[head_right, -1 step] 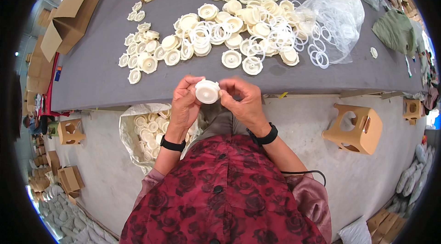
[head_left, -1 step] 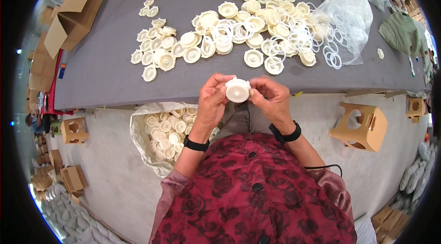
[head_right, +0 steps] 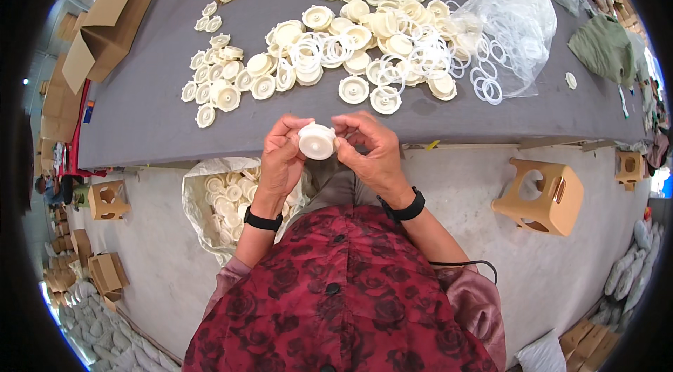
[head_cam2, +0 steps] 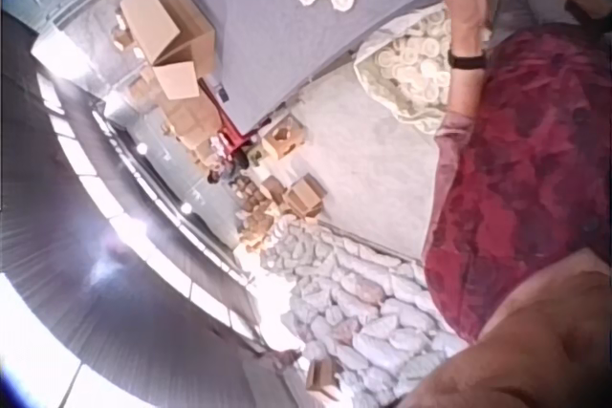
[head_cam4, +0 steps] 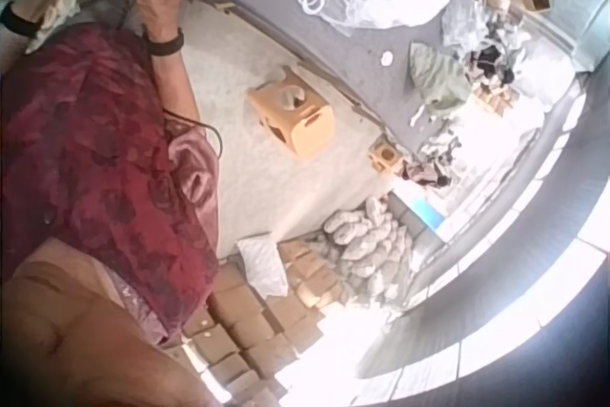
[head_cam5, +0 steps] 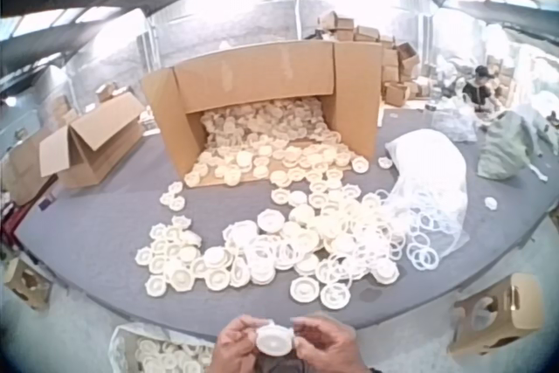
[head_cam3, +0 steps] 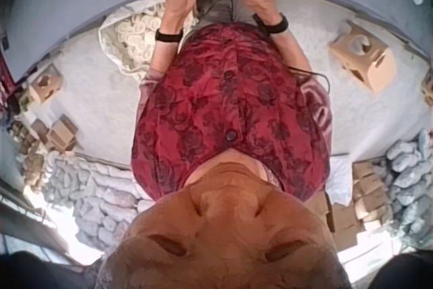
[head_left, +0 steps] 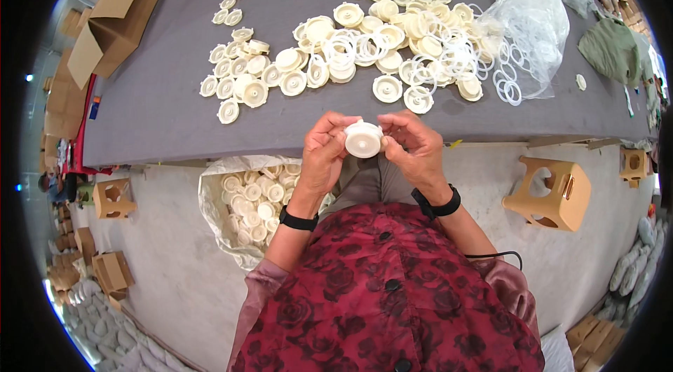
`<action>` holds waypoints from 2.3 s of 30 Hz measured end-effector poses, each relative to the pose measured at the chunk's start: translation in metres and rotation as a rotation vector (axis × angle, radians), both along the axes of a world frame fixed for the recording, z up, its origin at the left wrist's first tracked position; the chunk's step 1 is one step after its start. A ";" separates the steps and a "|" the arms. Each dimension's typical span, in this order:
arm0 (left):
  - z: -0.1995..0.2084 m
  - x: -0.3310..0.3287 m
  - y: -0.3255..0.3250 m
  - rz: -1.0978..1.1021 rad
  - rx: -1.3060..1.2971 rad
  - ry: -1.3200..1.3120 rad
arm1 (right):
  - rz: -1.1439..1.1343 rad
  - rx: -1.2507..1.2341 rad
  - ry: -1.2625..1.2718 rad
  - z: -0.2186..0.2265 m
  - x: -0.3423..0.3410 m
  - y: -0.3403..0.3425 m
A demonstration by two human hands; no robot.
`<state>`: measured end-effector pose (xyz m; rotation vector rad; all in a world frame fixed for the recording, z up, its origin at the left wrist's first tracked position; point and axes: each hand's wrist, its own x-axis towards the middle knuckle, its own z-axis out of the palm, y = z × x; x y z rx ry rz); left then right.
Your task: Manually assembling white plastic components and rings on a work table.
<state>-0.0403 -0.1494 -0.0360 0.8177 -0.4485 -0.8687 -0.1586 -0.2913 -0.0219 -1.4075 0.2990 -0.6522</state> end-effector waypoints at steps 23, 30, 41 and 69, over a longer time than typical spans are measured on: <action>0.019 -0.002 -0.005 -0.014 0.166 -0.184 | 0.104 0.005 -0.035 -0.005 -0.004 -0.012; -0.009 -0.013 0.006 0.075 0.008 0.127 | 0.143 -0.061 -0.040 -0.009 -0.010 -0.016; 0.009 0.003 0.017 0.056 0.177 -0.403 | 0.181 -0.388 0.009 0.011 -0.014 -0.014; -0.019 -0.015 0.010 0.089 0.128 -0.058 | 0.142 -0.174 0.031 -0.008 -0.010 -0.014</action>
